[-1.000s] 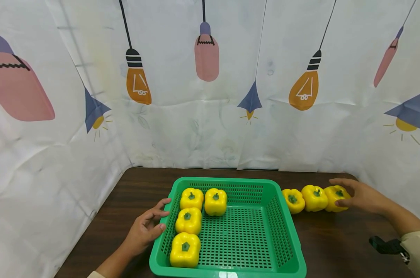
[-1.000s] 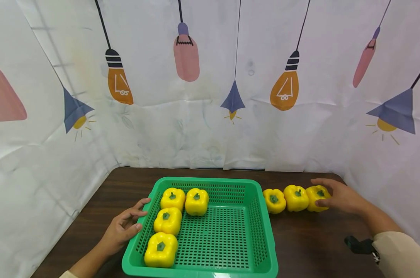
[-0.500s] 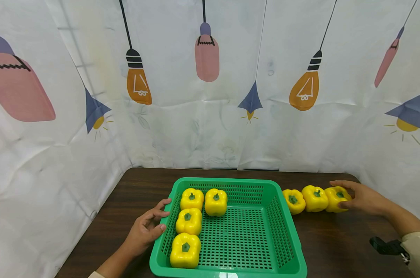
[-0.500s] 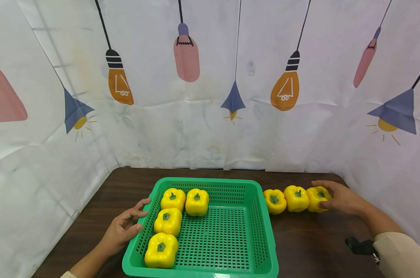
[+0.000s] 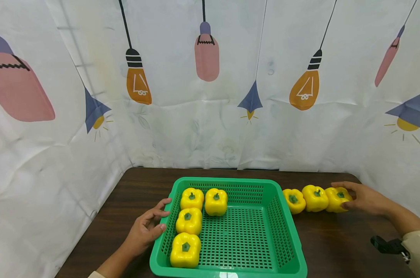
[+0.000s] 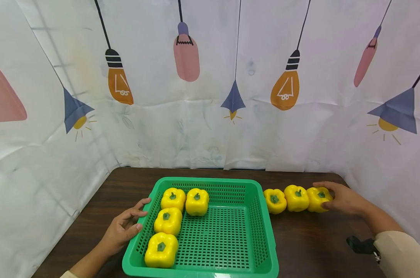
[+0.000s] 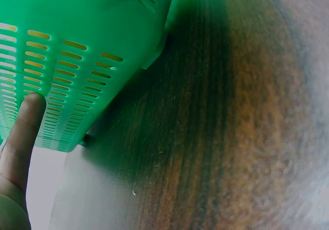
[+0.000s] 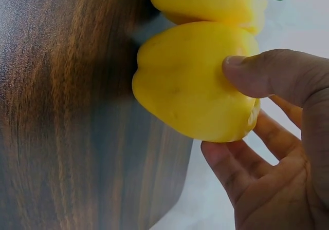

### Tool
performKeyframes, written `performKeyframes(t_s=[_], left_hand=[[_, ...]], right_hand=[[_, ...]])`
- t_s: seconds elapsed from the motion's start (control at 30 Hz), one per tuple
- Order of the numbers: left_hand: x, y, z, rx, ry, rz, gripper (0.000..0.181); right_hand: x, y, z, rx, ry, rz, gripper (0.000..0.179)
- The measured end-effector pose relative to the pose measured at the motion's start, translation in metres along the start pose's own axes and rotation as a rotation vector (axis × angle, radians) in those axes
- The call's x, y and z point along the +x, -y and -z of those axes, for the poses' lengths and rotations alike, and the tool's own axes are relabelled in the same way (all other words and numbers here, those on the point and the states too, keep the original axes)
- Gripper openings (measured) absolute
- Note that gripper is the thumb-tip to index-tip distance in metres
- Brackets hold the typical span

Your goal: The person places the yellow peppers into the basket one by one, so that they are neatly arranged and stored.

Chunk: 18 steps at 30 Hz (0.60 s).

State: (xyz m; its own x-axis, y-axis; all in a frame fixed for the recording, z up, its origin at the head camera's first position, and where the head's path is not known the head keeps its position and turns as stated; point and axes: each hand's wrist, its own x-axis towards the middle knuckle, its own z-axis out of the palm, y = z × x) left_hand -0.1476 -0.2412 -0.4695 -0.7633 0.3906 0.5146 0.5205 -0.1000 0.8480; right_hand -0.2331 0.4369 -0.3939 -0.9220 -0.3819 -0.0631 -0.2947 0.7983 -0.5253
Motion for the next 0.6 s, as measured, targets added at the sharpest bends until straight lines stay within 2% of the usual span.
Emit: performKeyframes(t_s=[0.37, 0.6], left_hand=[[0.000, 0.001, 0.001, 0.004, 0.002, -0.005, 0.033], [0.000, 0.001, 0.000, 0.008, 0.000, -0.008, 0.033]], right_hand=[[0.000, -0.001, 0.005, 0.011, 0.040, -0.021, 0.074], [-0.003, -0.001, 0.012, -0.031, 0.041, -0.021, 0.074]])
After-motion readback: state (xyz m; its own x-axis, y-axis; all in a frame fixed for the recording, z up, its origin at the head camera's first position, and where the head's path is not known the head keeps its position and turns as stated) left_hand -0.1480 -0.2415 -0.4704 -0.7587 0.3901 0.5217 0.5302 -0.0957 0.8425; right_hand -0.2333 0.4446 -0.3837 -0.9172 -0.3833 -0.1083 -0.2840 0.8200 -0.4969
